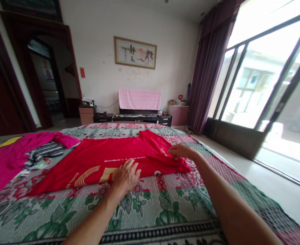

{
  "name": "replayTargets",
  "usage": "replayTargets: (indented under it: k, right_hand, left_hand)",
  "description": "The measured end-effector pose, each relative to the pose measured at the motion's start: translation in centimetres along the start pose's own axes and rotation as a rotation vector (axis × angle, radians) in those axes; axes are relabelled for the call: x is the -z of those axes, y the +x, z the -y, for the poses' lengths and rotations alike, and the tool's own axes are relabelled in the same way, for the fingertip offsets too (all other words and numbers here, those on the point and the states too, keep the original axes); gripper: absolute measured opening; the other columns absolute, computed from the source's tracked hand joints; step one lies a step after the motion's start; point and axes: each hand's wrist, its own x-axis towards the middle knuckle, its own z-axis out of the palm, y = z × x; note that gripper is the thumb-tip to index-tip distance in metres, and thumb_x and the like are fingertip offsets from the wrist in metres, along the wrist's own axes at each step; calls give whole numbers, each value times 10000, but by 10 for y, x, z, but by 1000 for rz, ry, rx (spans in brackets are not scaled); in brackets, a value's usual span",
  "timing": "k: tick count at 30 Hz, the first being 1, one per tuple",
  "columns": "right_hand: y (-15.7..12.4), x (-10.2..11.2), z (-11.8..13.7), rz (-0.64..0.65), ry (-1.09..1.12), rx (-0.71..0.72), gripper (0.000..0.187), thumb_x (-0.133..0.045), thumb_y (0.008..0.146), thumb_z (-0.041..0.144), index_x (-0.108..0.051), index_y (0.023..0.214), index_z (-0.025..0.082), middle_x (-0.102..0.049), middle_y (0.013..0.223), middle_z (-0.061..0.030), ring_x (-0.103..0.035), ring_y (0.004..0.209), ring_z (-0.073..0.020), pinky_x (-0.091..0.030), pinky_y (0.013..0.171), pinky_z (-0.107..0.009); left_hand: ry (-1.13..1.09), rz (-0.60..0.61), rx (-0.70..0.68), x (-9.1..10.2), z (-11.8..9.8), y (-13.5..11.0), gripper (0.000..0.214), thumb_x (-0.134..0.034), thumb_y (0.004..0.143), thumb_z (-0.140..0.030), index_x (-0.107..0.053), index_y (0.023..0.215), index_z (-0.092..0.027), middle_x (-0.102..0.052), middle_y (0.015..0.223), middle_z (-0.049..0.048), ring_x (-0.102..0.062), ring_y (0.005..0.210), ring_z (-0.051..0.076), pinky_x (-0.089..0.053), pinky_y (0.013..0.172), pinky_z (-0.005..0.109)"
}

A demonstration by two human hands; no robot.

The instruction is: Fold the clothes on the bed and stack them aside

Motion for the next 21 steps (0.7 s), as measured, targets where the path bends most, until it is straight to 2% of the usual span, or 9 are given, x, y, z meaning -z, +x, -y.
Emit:
replayTargets:
  k: [4, 6, 10, 13, 15, 17, 21]
  right_hand:
    - [5, -13, 9, -159, -267, 35, 381, -538, 816, 469, -660, 628, 161, -620, 545, -19, -556, 548, -122, -393, 522, -225]
    - [8, -23, 13, -195, -344, 88, 351, -550, 810, 455, -680, 655, 168, -633, 576, -19, -553, 570, -123, -388, 544, -229]
    - [20, -37, 15, -190, -325, 230, 139, -607, 736, 255, -728, 767, 193, -709, 739, -15, -604, 684, -139, -432, 646, -225]
    - [25, -35, 19, -372, -279, 276, 222, -550, 717, 152, -733, 836, 192, -721, 789, -13, -626, 735, -151, -449, 697, -235]
    - [23, -32, 24, -521, -303, 286, 249, -524, 728, 149, -728, 861, 196, -724, 836, -19, -632, 773, -160, -448, 726, -242]
    - [18, -30, 31, -592, -384, 282, 250, -515, 744, 170, -723, 876, 210, -725, 881, -25, -635, 812, -169, -437, 743, -245]
    - [10, -36, 43, -547, -541, 162, 265, -488, 776, 200, -720, 900, 231, -730, 861, -38, -646, 812, -184, -414, 679, -239]
  left_hand:
    - [13, 16, -5, 0, 1, 0, 423, -409, 897, -350, -625, 1205, -157, -560, 1320, 136, -479, 1251, 275, -370, 1056, 400]
    - [14, 22, -9, 0, 2, 0, 429, -402, 903, -356, -619, 1214, -156, -558, 1324, 137, -476, 1256, 276, -368, 1059, 402]
    - [2, 23, -5, 1, 1, 0, 425, -406, 906, -356, -618, 1215, -155, -557, 1324, 140, -472, 1263, 273, -363, 1067, 405]
    - [6, 33, 11, 3, -1, 0, 419, -412, 904, -347, -621, 1214, -157, -552, 1334, 129, -473, 1264, 267, -360, 1072, 403]
    - [11, 38, 19, 4, -2, -1, 424, -411, 904, -349, -619, 1218, -154, -550, 1339, 128, -468, 1268, 270, -361, 1072, 409]
    - [12, 39, 26, 5, -3, -1, 424, -411, 904, -349, -620, 1216, -153, -547, 1343, 127, -465, 1271, 272, -366, 1067, 415]
    - [7, 43, 28, 6, -4, -1, 423, -421, 898, -349, -620, 1218, -157, -541, 1351, 122, -464, 1270, 277, -372, 1061, 418]
